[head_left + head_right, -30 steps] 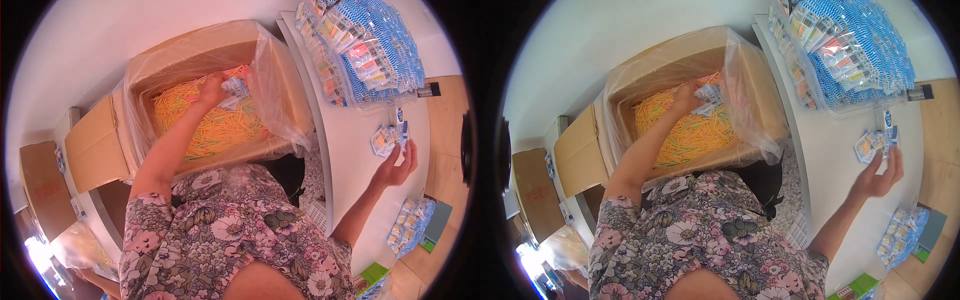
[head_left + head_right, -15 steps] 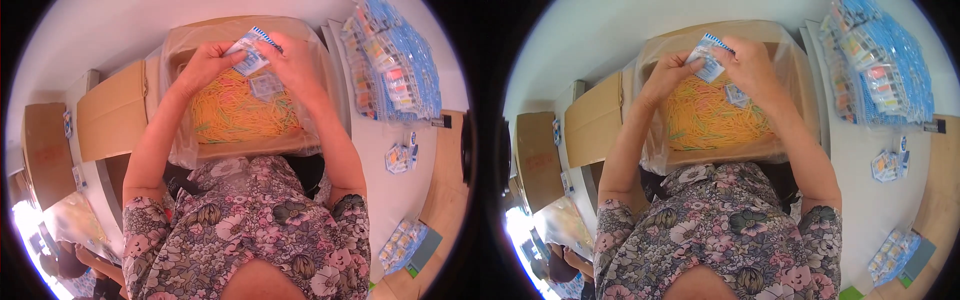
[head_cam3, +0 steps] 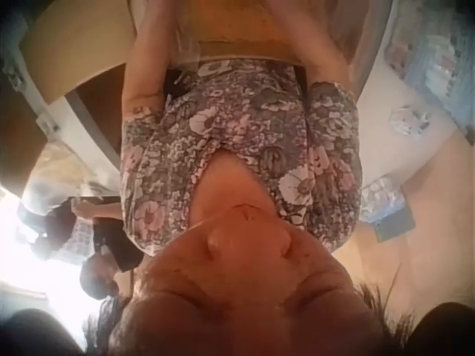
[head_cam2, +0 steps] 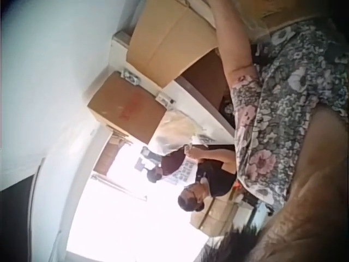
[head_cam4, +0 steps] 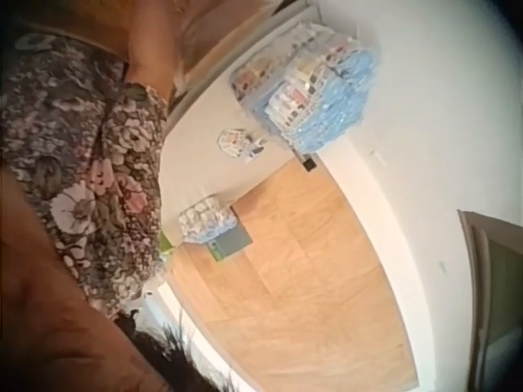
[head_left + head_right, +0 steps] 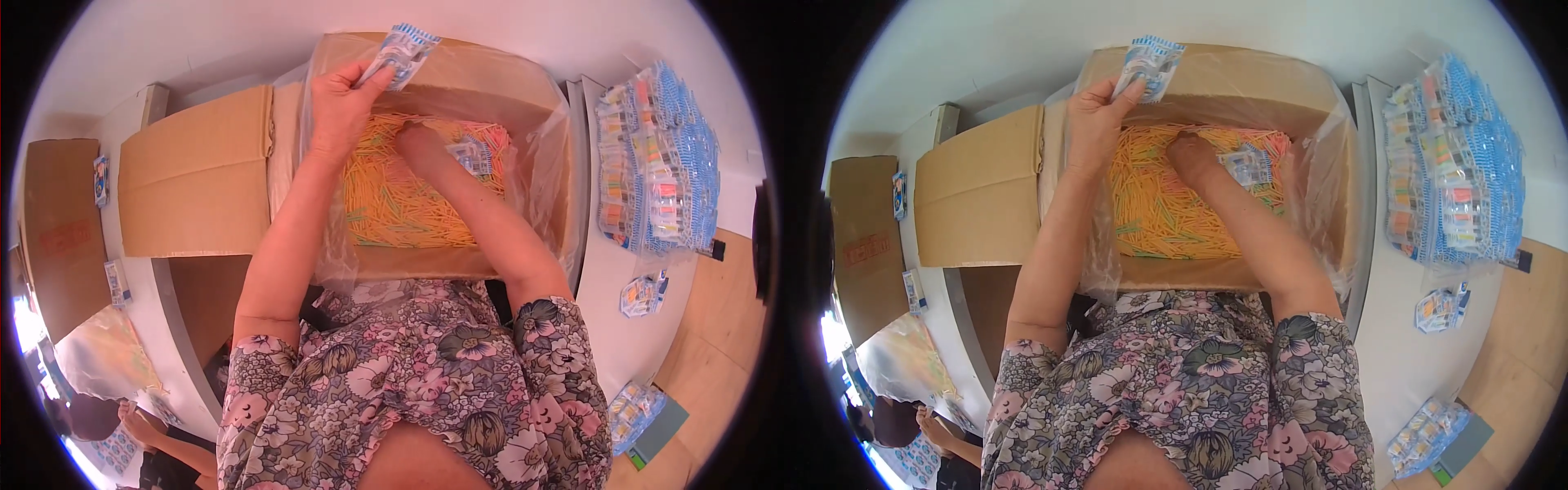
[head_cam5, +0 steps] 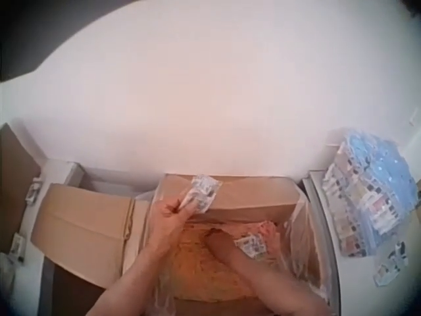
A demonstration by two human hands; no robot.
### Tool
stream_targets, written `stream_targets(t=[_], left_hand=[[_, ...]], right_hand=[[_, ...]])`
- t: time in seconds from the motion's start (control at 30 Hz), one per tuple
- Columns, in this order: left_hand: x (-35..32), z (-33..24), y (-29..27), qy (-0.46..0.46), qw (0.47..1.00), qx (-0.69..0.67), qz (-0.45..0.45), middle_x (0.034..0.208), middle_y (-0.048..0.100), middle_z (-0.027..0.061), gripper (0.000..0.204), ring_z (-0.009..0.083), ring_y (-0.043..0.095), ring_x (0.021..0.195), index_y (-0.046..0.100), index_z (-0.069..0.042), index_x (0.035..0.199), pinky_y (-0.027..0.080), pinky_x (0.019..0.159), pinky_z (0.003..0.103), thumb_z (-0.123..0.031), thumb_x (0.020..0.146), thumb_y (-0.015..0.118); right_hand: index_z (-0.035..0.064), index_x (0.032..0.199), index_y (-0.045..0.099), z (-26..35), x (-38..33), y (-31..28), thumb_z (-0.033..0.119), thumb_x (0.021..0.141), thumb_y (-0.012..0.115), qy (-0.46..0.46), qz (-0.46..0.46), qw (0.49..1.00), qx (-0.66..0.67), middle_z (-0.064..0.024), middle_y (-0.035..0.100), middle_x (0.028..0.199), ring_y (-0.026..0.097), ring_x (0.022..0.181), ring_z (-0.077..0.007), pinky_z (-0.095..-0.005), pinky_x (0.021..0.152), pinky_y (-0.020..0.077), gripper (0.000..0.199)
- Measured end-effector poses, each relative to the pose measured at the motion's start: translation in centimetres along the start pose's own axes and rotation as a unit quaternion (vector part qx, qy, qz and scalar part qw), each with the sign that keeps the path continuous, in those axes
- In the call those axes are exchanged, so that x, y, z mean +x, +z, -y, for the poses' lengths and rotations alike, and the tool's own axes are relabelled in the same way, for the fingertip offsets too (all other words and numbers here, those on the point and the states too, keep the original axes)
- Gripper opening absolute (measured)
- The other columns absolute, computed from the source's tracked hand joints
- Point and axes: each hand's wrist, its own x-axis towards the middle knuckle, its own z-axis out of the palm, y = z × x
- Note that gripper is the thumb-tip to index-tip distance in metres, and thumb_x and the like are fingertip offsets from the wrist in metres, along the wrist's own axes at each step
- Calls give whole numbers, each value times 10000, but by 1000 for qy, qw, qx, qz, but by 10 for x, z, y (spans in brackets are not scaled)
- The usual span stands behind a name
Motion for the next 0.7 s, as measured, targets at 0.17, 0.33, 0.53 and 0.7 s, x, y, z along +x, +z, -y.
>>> stream_targets(t=[0.17, 0.33, 0.53, 0.7], left_hand=[[0, -9, 1, -29, 999, -3, 15, 851, 654, -9, 198, 33, 543, 751, 679, 6, 999, 441, 699, 198, -113, 842, 661], [1, -7, -1, -38, 999, -4, 14, 868, 660, -4, 205, 33, 546, 757, 676, 7, 1005, 437, 696, 199, -124, 849, 653], [1, -11, 3, -37, 998, -52, 17, 847, 664, -3, 199, 38, 551, 731, 679, 10, 999, 445, 673, 205, -114, 846, 647], [-2, -17, -5, -90, 991, -91, 44, 866, 676, 23, 173, 67, 585, 756, 680, 6, 984, 458, 715, 228, -91, 851, 628]], right_hand=[[18, 836, 653, -7, 9, 9, 78, 766, 539, -33, -2, 999, 43, -170, 640, 887, 639, 819, -307, -393, 689, 517, 146], [11, 832, 646, -11, 9, 16, 75, 764, 529, -73, -37, 996, 40, -184, 642, 868, 637, 787, -322, -403, 678, 514, 150], [7, 759, 649, -19, 13, 14, 84, 735, 563, -44, -66, 992, 101, -202, 637, 751, 624, 697, -352, -419, 627, 496, 118], [-36, 759, 656, -13, -10, -63, 84, 746, 646, 102, 23, 898, 427, -133, 635, 659, 621, 580, -182, -300, 576, 515, 121]])
